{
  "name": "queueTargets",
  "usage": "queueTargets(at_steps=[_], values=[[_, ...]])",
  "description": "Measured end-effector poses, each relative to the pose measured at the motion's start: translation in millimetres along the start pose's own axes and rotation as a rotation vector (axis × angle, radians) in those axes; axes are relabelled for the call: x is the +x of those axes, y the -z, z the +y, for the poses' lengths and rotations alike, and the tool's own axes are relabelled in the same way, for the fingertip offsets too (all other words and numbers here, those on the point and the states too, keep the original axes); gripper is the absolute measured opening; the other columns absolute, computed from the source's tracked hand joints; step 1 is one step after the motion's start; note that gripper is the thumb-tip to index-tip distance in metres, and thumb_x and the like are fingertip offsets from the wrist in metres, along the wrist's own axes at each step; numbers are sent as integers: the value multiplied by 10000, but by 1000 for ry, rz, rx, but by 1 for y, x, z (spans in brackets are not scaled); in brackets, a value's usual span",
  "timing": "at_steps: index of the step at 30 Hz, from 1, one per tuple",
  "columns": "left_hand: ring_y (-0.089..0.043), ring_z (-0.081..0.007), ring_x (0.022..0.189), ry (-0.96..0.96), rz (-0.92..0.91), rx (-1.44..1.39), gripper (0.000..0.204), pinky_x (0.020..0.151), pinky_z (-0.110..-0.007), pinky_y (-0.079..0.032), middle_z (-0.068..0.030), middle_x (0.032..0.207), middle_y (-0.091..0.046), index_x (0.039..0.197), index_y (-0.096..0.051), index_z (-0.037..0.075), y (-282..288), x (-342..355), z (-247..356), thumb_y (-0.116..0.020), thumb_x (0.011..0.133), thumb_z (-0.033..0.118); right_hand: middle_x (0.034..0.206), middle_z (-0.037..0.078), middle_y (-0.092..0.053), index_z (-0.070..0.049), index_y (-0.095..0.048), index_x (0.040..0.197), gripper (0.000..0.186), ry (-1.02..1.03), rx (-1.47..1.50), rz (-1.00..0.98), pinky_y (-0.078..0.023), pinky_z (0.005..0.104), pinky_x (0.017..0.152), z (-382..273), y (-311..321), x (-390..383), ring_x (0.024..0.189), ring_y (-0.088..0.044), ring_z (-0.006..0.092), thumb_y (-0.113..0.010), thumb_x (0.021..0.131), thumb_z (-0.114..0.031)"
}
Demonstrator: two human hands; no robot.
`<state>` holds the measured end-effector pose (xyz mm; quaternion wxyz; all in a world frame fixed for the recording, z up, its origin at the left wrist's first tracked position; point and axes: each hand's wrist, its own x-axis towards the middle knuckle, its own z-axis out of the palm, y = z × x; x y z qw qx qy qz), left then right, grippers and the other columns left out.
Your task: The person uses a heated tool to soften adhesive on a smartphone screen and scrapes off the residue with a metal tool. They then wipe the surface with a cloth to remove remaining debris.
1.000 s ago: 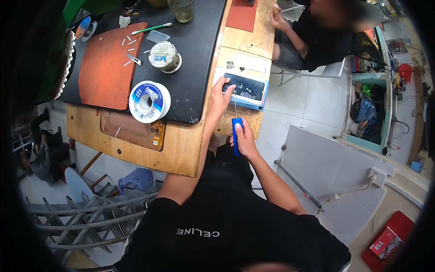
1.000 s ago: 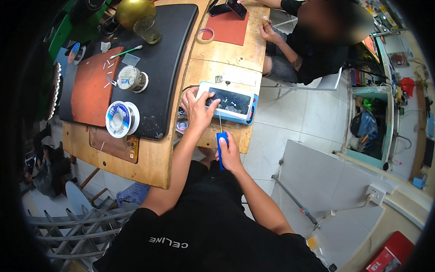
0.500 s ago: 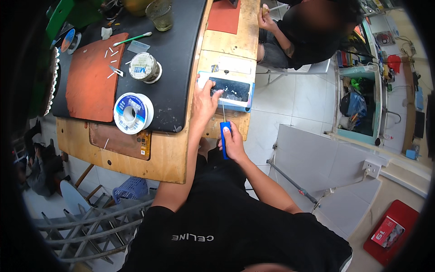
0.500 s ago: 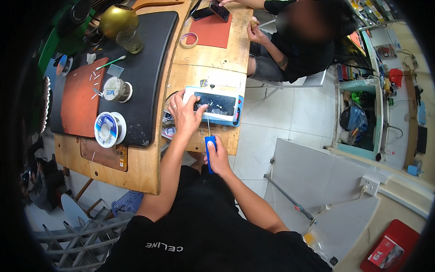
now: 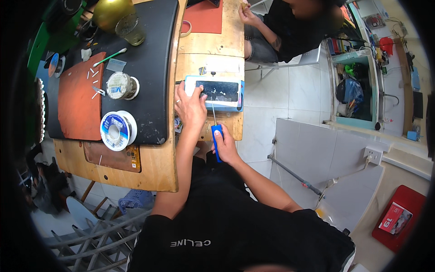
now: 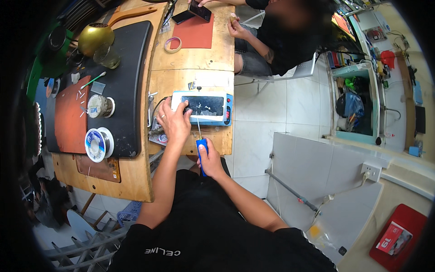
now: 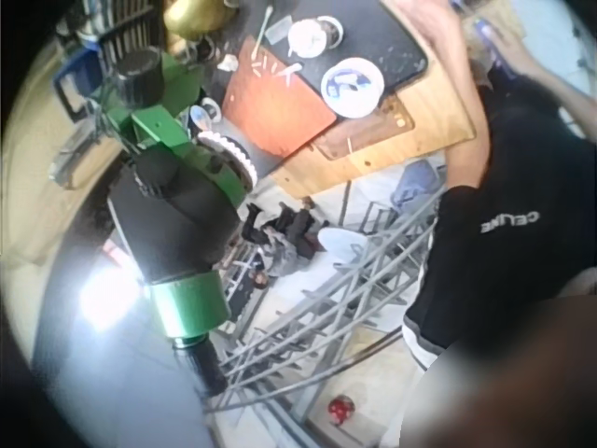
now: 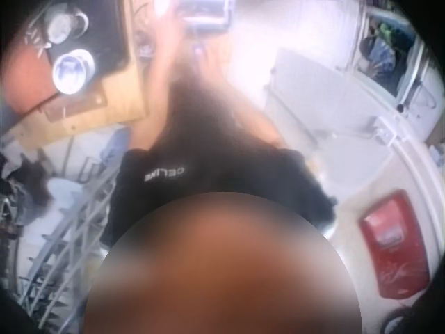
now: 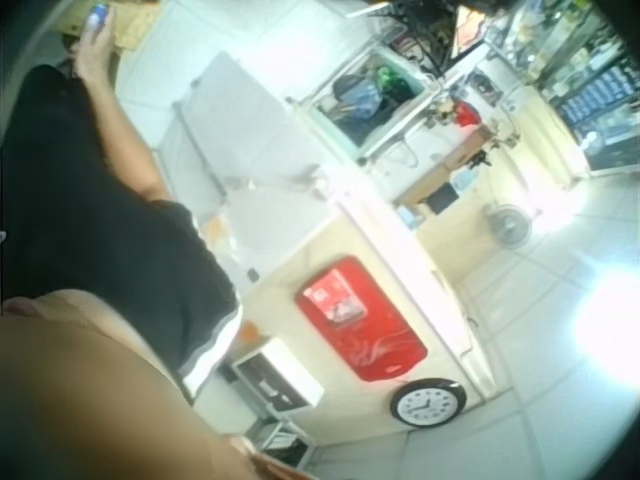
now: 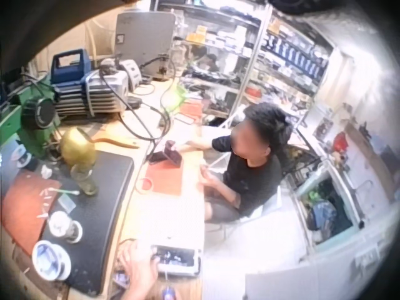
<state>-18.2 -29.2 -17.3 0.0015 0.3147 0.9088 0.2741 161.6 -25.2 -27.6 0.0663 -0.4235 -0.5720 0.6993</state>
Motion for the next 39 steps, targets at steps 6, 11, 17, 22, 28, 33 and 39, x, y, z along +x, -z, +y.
queueTargets(at_steps=[6,11,17,22,28,33,39], values=[[-409,-390,1401,-53,40,13,203,1151,-575,-284,-164,1444,-508,1130,-761,225,-6,4,-14,-758,929,192,843,85,-661,-59,-443,1514,477,-1,-92,-129,-561,315,563,-11,5,15,625,-658,142,-508,1124,-325],[-397,-389,1393,-27,52,-59,138,1166,-595,-255,-149,1389,-522,1069,-746,205,-16,11,-22,-743,934,175,913,77,-653,-93,-417,1556,505,-22,-98,-157,-567,304,592,-24,12,27,648,-639,129,-497,1128,-350],[-320,-426,1466,-23,5,-75,177,1202,-608,-214,-174,1487,-460,1116,-752,208,-14,7,-28,-723,947,165,906,74,-643,-93,-412,1559,510,-62,-72,-171,-572,308,589,-26,9,25,649,-640,129,-487,1130,-359],[-294,-438,1494,-47,-38,-59,259,1217,-602,-198,-226,1547,-401,1201,-746,231,-4,-3,-28,-711,947,199,849,91,-662,-63,-454,1518,475,-41,-58,-140,-559,324,562,-22,6,22,625,-662,149,-512,1118,-313],[-333,-425,1464,3,-11,-79,183,1197,-603,-221,-201,1492,-445,1135,-748,214,-13,5,-28,-713,956,226,844,90,-667,-61,-459,1514,476,-48,-51,-138,-562,327,562,-23,8,22,618,-665,153,-515,1116,-318],[-345,-414,1455,29,6,-99,171,1184,-601,-235,-190,1468,-466,1127,-747,201,-21,7,-29,-721,975,276,827,94,-670,-55,-458,1513,485,-13,-72,-110,-562,324,558,-22,10,21,612,-667,153,-513,1116,-327],[-327,-416,1467,-62,-12,-58,259,1190,-605,-221,-211,1489,-435,1208,-739,222,-9,-8,-30,-725,954,276,809,101,-666,-27,-453,1511,509,3,-72,-110,-558,327,550,-20,13,20,594,-663,153,-522,1111,-333]])
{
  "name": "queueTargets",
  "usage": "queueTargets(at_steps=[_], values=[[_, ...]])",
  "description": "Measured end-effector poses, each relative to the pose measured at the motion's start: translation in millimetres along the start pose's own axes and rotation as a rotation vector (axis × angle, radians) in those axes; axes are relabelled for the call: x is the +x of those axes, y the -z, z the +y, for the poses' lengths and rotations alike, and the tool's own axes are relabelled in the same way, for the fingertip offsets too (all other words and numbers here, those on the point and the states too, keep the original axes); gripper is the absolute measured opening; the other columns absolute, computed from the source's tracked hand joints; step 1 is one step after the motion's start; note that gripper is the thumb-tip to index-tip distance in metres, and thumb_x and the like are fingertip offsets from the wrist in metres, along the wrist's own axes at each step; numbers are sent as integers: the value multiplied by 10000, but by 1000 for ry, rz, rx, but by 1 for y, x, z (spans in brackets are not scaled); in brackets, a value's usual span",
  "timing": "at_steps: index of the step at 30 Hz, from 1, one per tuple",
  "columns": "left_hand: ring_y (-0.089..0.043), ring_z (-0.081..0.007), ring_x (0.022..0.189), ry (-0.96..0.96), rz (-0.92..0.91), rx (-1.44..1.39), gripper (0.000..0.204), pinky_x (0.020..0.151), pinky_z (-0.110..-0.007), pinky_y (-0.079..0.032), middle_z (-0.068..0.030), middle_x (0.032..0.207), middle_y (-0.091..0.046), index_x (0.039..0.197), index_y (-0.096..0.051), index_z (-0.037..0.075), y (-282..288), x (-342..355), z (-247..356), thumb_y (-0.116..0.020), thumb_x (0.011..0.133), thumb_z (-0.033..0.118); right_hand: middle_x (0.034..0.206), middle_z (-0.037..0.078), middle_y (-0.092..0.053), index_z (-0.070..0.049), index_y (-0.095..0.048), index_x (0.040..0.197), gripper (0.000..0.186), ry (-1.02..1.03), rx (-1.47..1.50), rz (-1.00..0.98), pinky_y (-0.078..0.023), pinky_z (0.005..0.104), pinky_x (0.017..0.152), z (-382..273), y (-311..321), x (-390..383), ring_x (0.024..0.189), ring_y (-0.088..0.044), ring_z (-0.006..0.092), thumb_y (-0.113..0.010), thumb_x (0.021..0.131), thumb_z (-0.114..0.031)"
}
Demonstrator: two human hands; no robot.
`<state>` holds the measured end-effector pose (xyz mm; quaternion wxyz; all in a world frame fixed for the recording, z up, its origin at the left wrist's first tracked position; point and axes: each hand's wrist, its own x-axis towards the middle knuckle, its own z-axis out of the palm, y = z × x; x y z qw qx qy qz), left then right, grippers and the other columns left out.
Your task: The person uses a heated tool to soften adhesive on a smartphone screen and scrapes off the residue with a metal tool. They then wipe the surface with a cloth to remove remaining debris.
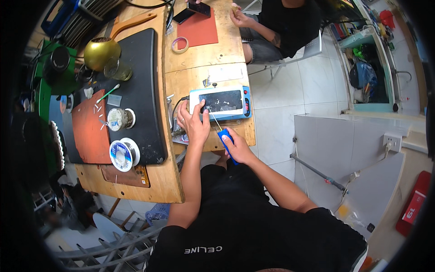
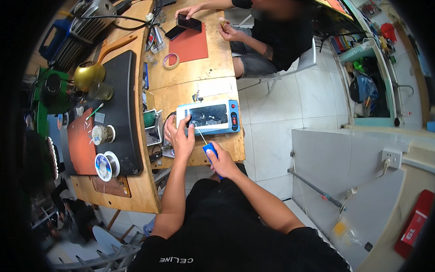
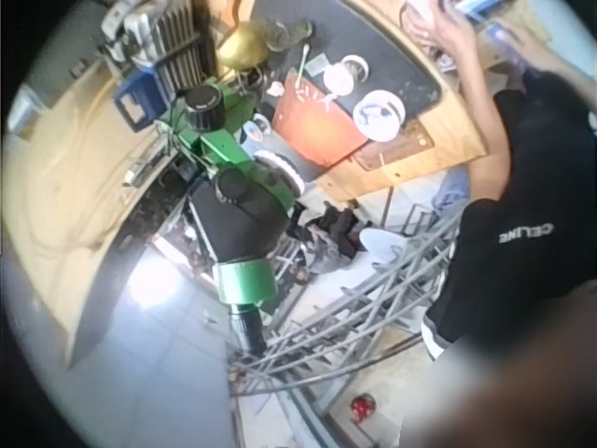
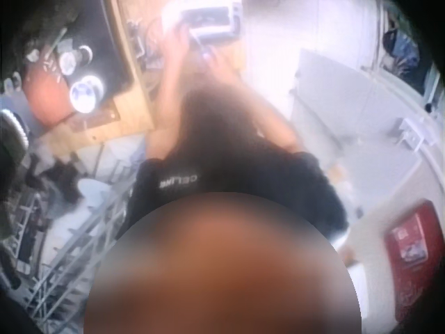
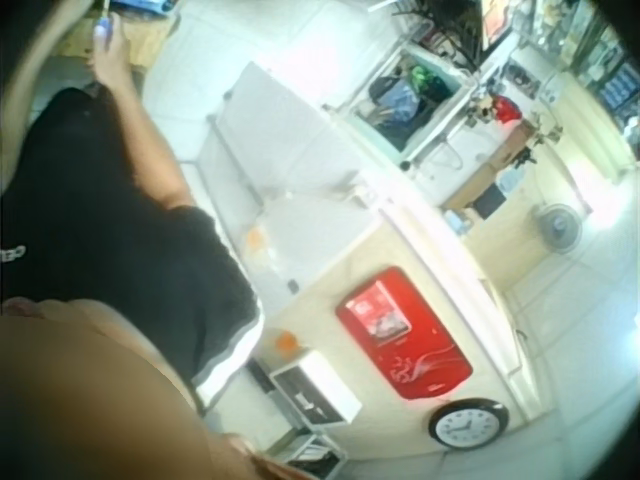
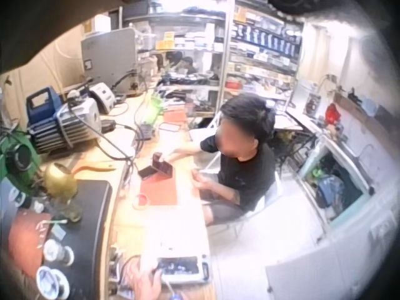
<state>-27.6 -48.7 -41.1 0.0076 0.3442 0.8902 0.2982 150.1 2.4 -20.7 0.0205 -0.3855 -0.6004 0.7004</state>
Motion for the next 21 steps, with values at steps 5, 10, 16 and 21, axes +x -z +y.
queueTargets(at_steps=[5,10,16,21], values=[[-357,-419,1431,8,11,0,252,1174,-608,-236,-202,1439,-464,1174,-726,204,-3,8,3,-740,931,269,805,104,-661,-15,-454,1507,513,9,24,-31,-547,327,544,-1,2,-1,579,-658,157,-521,1109,-332],[-405,-405,1374,21,69,-5,177,1144,-600,-266,-190,1369,-513,1067,-726,172,-10,14,1,-766,935,284,816,109,-658,-19,-447,1503,501,17,-28,9,-545,340,552,-3,0,-2,577,-658,169,-512,1107,-321],[-409,-405,1383,46,111,-5,169,1147,-594,-268,-190,1403,-507,1011,-730,164,-17,20,0,-792,921,293,826,114,-674,-26,-455,1484,476,13,-39,15,-555,357,585,-5,-2,1,584,-662,177,-510,1106,-311],[-346,-417,1443,-13,55,25,259,1176,-611,-234,-214,1489,-449,1189,-745,231,-5,2,-3,-748,935,279,836,123,-680,-27,-456,1483,473,17,-46,37,-559,366,593,-3,-1,0,587,-671,190,-513,1103,-304]])
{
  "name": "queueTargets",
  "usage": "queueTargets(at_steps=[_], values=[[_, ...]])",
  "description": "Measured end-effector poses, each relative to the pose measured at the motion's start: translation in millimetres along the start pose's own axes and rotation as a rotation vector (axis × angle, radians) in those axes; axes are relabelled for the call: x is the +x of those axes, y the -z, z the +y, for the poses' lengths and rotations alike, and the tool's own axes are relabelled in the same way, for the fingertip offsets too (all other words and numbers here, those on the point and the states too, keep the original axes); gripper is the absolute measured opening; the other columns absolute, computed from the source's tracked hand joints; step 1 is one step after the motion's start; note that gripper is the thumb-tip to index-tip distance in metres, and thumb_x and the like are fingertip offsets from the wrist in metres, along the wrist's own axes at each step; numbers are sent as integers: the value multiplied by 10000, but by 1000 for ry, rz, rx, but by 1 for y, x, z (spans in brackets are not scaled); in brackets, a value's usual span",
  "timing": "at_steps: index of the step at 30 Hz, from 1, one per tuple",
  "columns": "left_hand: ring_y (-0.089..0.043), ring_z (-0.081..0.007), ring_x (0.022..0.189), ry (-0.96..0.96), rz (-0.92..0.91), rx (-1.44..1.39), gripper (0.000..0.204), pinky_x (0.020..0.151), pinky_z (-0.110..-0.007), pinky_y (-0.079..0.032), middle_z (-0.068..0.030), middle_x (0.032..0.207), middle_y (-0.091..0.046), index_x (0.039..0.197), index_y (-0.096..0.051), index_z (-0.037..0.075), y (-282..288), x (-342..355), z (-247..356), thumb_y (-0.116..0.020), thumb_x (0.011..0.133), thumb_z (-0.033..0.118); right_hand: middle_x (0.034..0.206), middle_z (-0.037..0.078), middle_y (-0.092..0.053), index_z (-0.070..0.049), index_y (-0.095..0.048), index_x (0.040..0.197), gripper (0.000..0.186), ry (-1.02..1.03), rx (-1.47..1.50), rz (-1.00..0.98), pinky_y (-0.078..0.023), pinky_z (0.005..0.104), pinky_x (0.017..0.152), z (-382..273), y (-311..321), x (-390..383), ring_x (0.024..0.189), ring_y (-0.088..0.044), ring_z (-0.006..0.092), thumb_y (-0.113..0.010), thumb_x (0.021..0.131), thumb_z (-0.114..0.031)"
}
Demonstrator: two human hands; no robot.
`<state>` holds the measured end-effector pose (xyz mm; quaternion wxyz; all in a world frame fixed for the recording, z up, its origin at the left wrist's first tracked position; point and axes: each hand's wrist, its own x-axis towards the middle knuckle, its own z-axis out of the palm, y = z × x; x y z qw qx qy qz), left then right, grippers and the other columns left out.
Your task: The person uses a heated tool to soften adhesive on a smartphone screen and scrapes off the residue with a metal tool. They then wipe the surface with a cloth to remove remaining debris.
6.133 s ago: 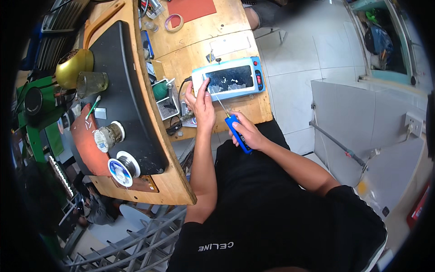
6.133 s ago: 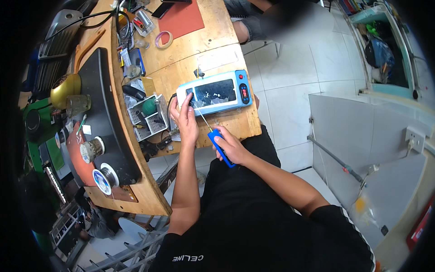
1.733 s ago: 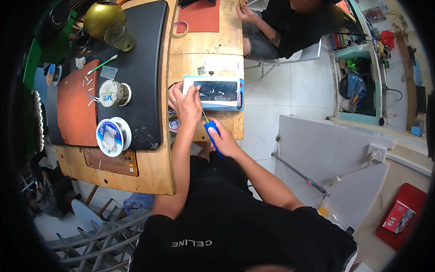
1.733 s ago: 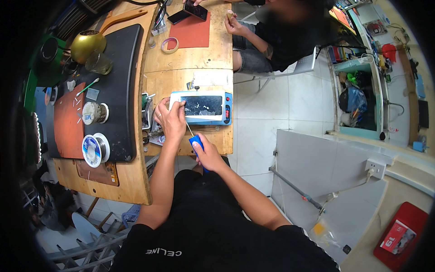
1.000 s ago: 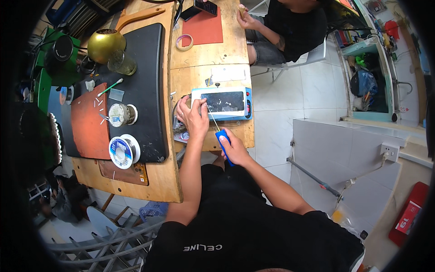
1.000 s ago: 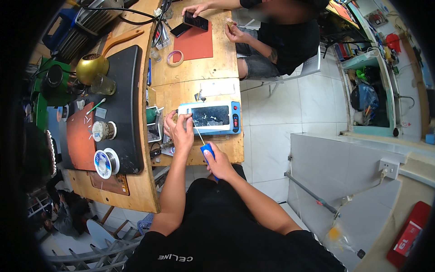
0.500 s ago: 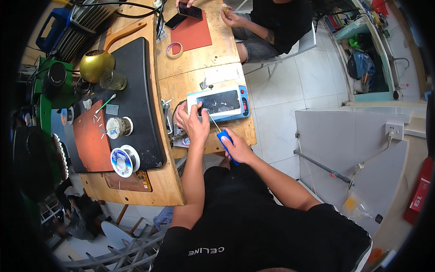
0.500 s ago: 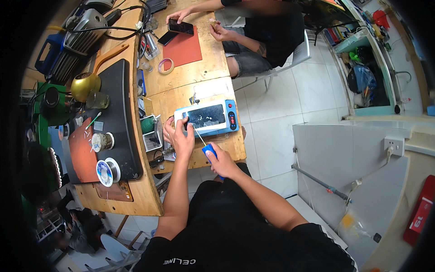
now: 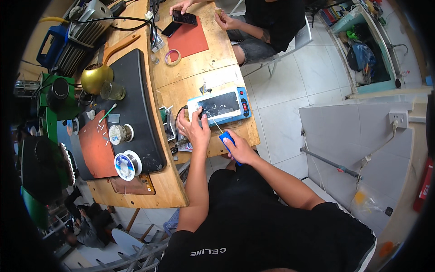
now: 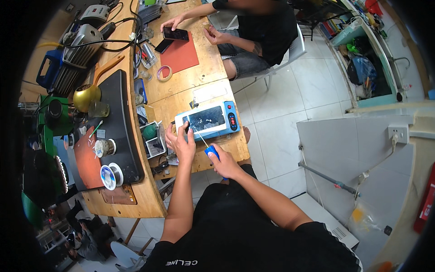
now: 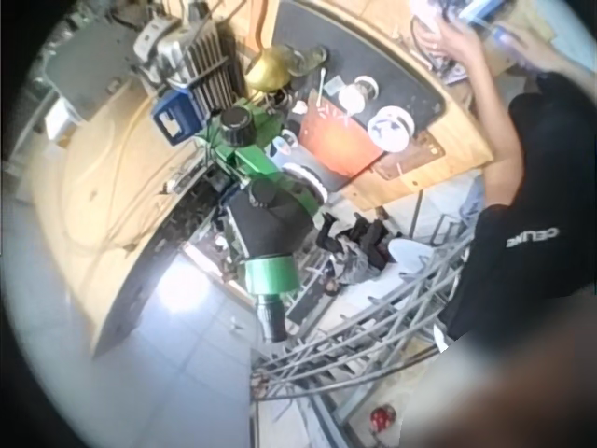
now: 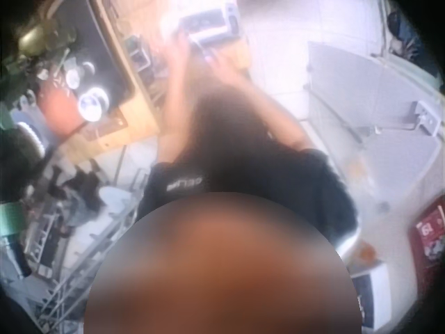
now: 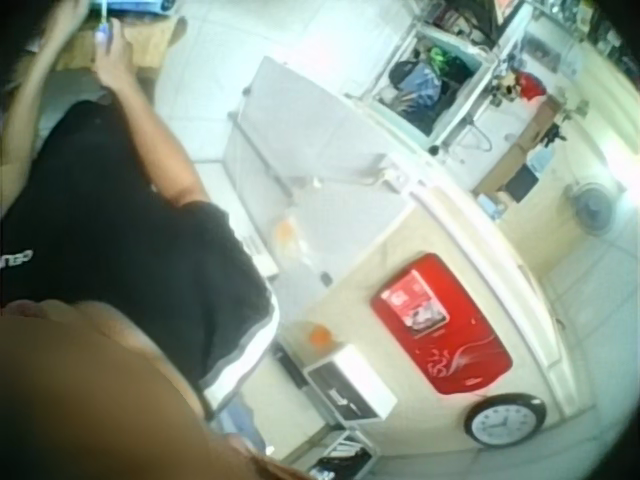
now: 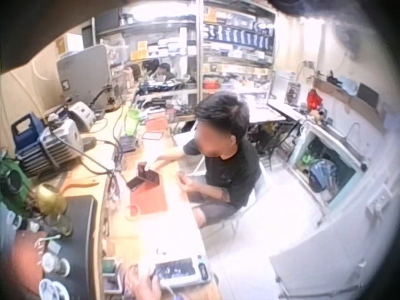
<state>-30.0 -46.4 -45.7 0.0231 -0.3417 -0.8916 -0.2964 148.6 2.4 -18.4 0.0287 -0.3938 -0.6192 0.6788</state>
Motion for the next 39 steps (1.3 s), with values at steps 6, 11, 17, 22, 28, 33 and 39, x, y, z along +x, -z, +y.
queueTargets(at_steps=[6,11,17,22,28,33,39], values=[[-350,-422,1426,51,-3,-14,204,1173,-616,-228,-217,1473,-447,1136,-741,209,-3,6,4,-743,942,271,840,131,-678,-33,-454,1491,483,7,-3,-19,-561,370,597,3,-2,0,592,-679,201,-523,1098,-306],[-390,-415,1373,79,47,-8,165,1144,-606,-254,-204,1413,-480,1008,-720,153,-14,18,6,-772,937,293,838,130,-674,-36,-450,1492,483,-42,52,-6,-563,375,601,0,-4,1,593,-679,202,-522,1097,-305],[-347,-422,1430,59,4,-12,198,1163,-613,-236,-209,1481,-438,1145,-746,229,-6,4,1,-736,953,273,837,146,-674,-28,-443,1495,497,-15,17,-17,-566,394,620,-4,-2,2,602,-688,219,-522,1098,-316],[-347,-433,1430,56,-13,-18,208,1169,-612,-228,-225,1492,-437,1162,-747,237,-2,1,0,-715,958,265,846,183,-692,-21,-449,1483,496,28,-21,-16,-566,433,653,-4,-4,5,614,-698,266,-528,1091,-313],[-388,-423,1383,96,17,-50,123,1152,-611,-246,-218,1431,-470,1023,-730,169,-12,19,2,-754,940,257,840,193,-694,-15,-459,1469,485,53,-47,3,-563,444,666,-1,-2,6,625,-703,285,-531,1089,-307],[-369,-426,1385,-21,-15,43,323,1159,-617,-232,-224,1415,-465,1174,-724,168,-2,7,4,-759,935,383,817,187,-685,-14,-460,1474,483,3,-12,42,-561,439,664,2,3,0,626,-701,285,-531,1092,-301],[-350,-422,1404,24,-69,43,396,1161,-616,-221,-200,1439,-448,1189,-720,188,1,8,8,-826,878,409,806,168,-684,-2,-452,1491,503,16,-34,23,-561,410,638,4,8,-7,615,-698,248,-534,1094,-300]])
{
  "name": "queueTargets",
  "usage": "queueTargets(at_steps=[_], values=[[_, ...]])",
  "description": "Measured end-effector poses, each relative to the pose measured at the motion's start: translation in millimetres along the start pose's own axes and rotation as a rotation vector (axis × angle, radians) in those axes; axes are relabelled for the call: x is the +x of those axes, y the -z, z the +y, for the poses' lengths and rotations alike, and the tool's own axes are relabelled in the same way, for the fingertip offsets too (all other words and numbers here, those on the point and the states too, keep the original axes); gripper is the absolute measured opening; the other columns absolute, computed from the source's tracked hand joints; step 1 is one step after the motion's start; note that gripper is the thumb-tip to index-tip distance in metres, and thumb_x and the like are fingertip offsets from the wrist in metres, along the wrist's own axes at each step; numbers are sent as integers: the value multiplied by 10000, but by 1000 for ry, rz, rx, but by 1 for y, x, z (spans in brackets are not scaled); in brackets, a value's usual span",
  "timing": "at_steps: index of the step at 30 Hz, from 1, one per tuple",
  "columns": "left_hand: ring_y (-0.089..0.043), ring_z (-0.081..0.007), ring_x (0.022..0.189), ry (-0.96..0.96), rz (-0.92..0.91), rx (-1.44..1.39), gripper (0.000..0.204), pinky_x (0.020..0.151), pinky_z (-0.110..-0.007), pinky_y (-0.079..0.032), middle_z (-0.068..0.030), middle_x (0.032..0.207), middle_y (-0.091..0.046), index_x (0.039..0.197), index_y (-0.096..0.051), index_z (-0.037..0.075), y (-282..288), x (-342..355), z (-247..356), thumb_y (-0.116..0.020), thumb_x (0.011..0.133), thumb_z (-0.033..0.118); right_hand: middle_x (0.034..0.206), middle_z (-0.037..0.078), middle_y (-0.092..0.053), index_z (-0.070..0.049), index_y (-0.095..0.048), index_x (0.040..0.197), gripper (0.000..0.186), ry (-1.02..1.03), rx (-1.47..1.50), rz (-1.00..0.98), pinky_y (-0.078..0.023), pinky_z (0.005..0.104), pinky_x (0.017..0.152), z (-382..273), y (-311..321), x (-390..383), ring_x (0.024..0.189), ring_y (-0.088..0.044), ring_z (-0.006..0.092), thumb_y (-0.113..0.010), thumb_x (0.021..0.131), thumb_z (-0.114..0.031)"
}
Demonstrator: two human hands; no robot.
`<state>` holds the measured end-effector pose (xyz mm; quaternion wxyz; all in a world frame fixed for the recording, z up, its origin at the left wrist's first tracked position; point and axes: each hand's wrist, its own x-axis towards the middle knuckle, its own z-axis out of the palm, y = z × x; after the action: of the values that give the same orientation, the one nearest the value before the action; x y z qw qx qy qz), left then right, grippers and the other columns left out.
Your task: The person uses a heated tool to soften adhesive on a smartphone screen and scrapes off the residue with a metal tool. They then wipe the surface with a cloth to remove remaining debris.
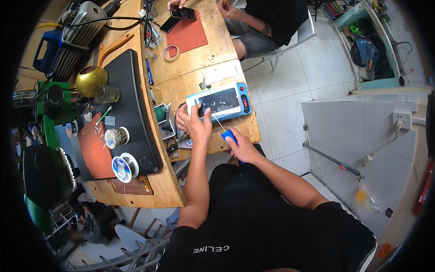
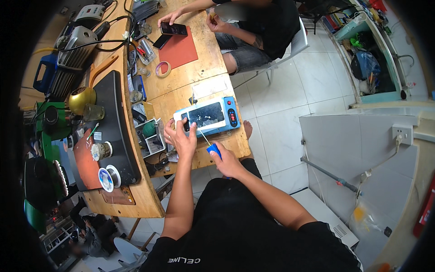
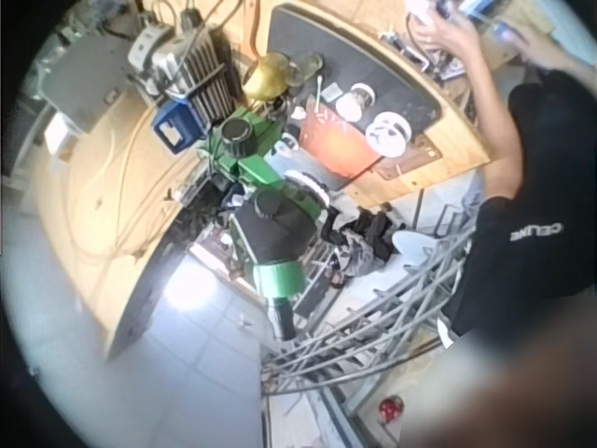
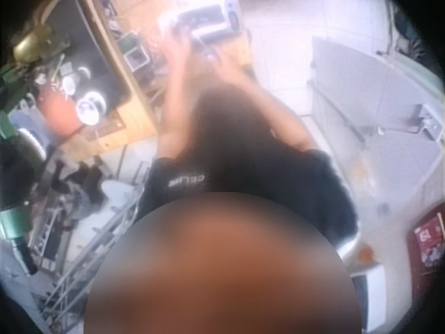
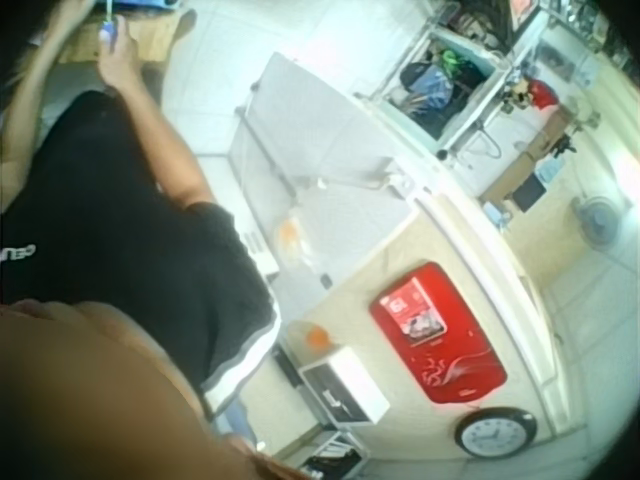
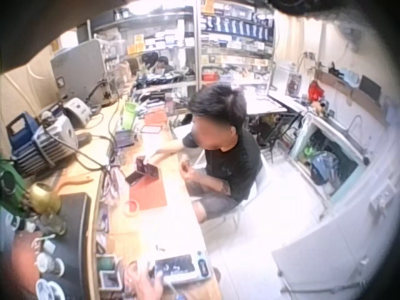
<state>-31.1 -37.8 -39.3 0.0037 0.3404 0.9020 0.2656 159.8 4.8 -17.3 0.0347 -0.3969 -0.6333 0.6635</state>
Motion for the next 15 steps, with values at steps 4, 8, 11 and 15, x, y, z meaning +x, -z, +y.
queueTargets(at_steps=[4,8,11,15], values=[[-357,-419,1394,46,-30,5,389,1156,-612,-228,-197,1425,-453,1164,-719,176,2,3,2,-837,865,393,814,172,-688,0,-454,1493,506,-19,16,41,-564,398,630,1,6,-4,614,-697,235,-541,1092,-297],[-373,-420,1386,44,15,-4,305,1157,-607,-232,-208,1416,-469,1158,-720,166,-1,-1,11,-805,893,289,821,176,-689,4,-458,1493,516,-56,7,18,-570,397,633,4,12,-8,616,-701,230,-553,1089,-303],[-397,-421,1369,-47,53,130,267,1160,-608,-236,-218,1396,-493,1163,-721,157,-4,-4,21,-777,911,224,843,201,-703,15,-465,1485,524,-29,5,-37,-576,431,694,6,15,-7,668,-722,288,-551,1087,-316],[-435,-403,1339,-169,42,308,299,1156,-612,-243,-214,1315,-540,1168,-719,135,-1,-5,31,-783,914,279,898,245,-711,27,-470,1472,530,55,-133,61,-566,469,790,8,16,-5,757,-730,373,-544,1084,-326]])
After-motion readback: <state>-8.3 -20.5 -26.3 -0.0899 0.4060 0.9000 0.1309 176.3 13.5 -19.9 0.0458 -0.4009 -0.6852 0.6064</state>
